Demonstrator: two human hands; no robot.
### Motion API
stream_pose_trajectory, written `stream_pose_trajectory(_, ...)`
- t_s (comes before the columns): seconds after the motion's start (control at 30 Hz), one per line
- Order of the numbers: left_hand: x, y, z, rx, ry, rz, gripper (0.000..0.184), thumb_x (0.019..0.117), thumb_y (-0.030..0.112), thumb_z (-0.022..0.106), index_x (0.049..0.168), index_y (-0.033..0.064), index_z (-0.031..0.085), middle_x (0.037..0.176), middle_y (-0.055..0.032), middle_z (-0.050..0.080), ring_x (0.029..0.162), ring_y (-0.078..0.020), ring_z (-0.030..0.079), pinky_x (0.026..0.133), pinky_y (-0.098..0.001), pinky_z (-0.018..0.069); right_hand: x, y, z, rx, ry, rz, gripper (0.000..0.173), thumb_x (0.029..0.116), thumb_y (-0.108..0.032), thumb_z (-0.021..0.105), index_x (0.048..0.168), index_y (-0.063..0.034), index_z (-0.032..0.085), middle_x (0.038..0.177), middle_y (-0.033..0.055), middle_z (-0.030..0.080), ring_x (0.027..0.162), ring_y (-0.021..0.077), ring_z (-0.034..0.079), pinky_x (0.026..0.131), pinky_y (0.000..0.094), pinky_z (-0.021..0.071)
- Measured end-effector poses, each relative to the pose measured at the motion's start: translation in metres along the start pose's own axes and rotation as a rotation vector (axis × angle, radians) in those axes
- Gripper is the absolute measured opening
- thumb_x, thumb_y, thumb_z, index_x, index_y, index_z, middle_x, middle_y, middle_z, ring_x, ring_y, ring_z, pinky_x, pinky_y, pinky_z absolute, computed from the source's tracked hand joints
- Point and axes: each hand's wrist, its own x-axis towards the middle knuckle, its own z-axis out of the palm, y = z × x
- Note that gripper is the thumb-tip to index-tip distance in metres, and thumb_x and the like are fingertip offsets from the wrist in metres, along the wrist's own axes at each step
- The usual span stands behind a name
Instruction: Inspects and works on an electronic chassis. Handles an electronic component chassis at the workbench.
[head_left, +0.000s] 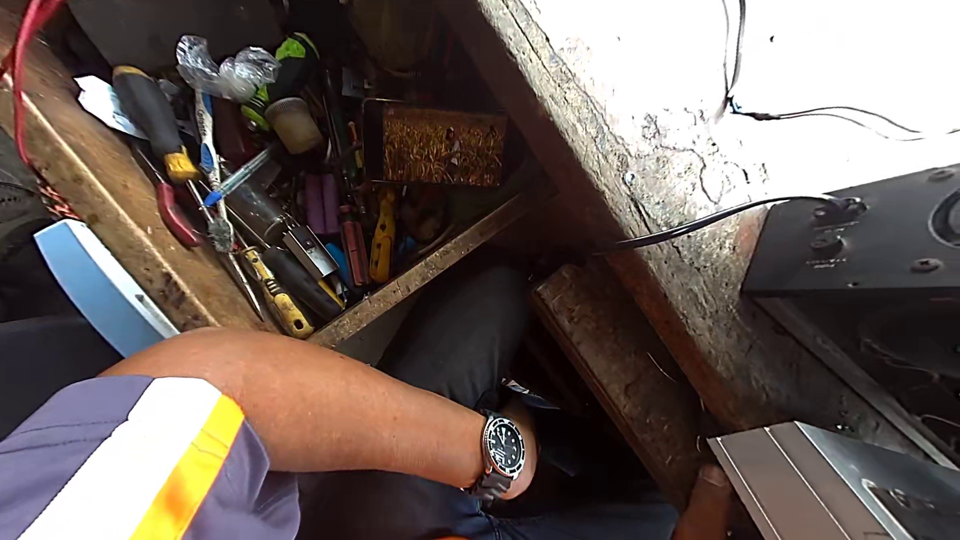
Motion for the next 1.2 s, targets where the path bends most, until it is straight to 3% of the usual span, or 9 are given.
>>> stream_pose_trajectory(0.1, 0.0, 0.0, -0.001, 0.003, -0.016, -0.002, 0.015, 0.0941, 0.005, 0.062, 0.104, -0.0049, 0.067, 0.105, -0.0216, 0.065, 0.101, -0.0367, 0.064, 0.088, -0.0534, 0.0497, -0.006, 0.022, 0.003, -0.043, 0.017, -0.107, 0.011, 0.0881, -0.01, 0.079, 0.089, 0.0004, 0.074, 0.085, 0.0058, 0.075, 0.087, 0.0019, 0.073, 0.082, 0.0163, 0.0554)
stream_pose_trajectory(0.23, -0.003, -0.003, -0.003, -0.021, -0.016, 0.02, 0.016, 0.0939, 0.006, 0.063, 0.104, -0.0062, 0.066, 0.105, -0.0222, 0.065, 0.1, -0.037, 0.064, 0.086, -0.0533, 0.05, 0.004, -0.014, -0.001, 0.058, -0.018, 0.045, 0.015, 0.0839, 0.0, 0.079, 0.092, 0.0106, 0.072, 0.087, 0.0086, 0.075, 0.089, 0.0016, 0.073, 0.085, 0.0147, 0.0558)
stream_pose_trajectory(0.33, 0.001, -0.006, 0.007, -0.015, 0.036, 0.034, 0.014, 0.0929, 0.007, 0.063, 0.101, -0.0036, 0.066, 0.102, -0.0203, 0.065, 0.097, -0.0348, 0.065, 0.083, -0.0512, 0.051, -0.003, 0.01, 0.003, 0.024, 0.005, -0.04, 0.016, 0.0868, -0.007, 0.08, 0.091, 0.0057, 0.071, 0.084, 0.0082, 0.074, 0.086, 0.0015, 0.073, 0.082, 0.0159, 0.0563)
stream_pose_trajectory(0.43, 0.0, 0.002, -0.007, -0.017, -0.061, -0.027, 0.015, 0.097, 0.005, 0.059, 0.105, -0.0067, 0.065, 0.106, -0.0232, 0.064, 0.103, -0.0381, 0.063, 0.089, -0.0535, 0.0492, 0.005, -0.019, 0.0, 0.055, -0.104, -0.044, 0.018, 0.091, -0.002, 0.069, 0.087, 0.0157, 0.07, 0.083, 0.0158, 0.072, 0.087, -0.0046, 0.07, 0.086, 0.0079, 0.0497)
stream_pose_trajectory(0.57, -0.001, 0.001, -0.011, 0.003, -0.095, -0.032, 0.015, 0.0957, 0.006, 0.06, 0.104, -0.0048, 0.066, 0.106, -0.0218, 0.064, 0.103, -0.0374, 0.063, 0.088, -0.0536, 0.0493, 0.005, -0.02, -0.002, -0.06, -0.127, -0.066, 0.02, 0.0923, -0.004, 0.069, 0.09, 0.0151, 0.074, 0.087, 0.0245, 0.074, 0.09, 0.0104, 0.074, 0.088, 0.0151, 0.0513)
stream_pose_trajectory(0.73, 0.0, 0.0, -0.006, -0.029, -0.042, -0.047, 0.015, 0.0969, 0.005, 0.058, 0.104, -0.0066, 0.065, 0.105, -0.0235, 0.064, 0.102, -0.0383, 0.064, 0.087, -0.0532, 0.0498, 0.004, -0.02, -0.001, 0.126, -0.102, 0.048, 0.023, 0.0903, 0.0, 0.071, 0.097, 0.0213, 0.066, 0.093, 0.0202, 0.072, 0.097, -0.0002, 0.071, 0.092, 0.0114, 0.0512)
stream_pose_trajectory(0.8, 0.003, 0.001, -0.004, -0.065, -0.042, -0.068, 0.017, 0.0973, 0.005, 0.058, 0.105, -0.0073, 0.066, 0.106, -0.0246, 0.065, 0.102, -0.0396, 0.064, 0.088, -0.0552, 0.0501, 0.003, -0.016, -0.002, 0.17, -0.101, 0.079, 0.027, 0.0902, 0.0, 0.072, 0.1, 0.0237, 0.064, 0.096, 0.0217, 0.072, 0.1, 0.0034, 0.071, 0.094, 0.0146, 0.0524)
stream_pose_trajectory(1.1, 0.0, -0.002, -0.01, -0.002, -0.075, -0.036, 0.014, 0.0954, 0.007, 0.061, 0.102, -0.0034, 0.067, 0.104, -0.0204, 0.065, 0.101, -0.0361, 0.064, 0.085, -0.053, 0.0499, 0.001, -0.014, -0.004, 0.216, -0.111, 0.079, 0.022, 0.0929, 0.001, 0.069, 0.099, 0.0214, 0.063, 0.095, 0.0112, 0.071, 0.1, -0.0081, 0.067, 0.094, 0.0088, 0.0498)
stream_pose_trajectory(1.2, 0.004, -0.003, -0.004, -0.043, -0.036, -0.062, 0.013, 0.0963, 0.006, 0.06, 0.102, -0.0039, 0.067, 0.104, -0.0206, 0.065, 0.101, -0.0365, 0.064, 0.085, -0.0532, 0.0503, 0.002, -0.019, -0.005, 0.145, -0.114, 0.06, 0.026, 0.0942, -0.002, 0.068, 0.099, 0.0234, 0.063, 0.094, 0.0185, 0.07, 0.101, -0.0068, 0.066, 0.095, 0.0084, 0.0466)
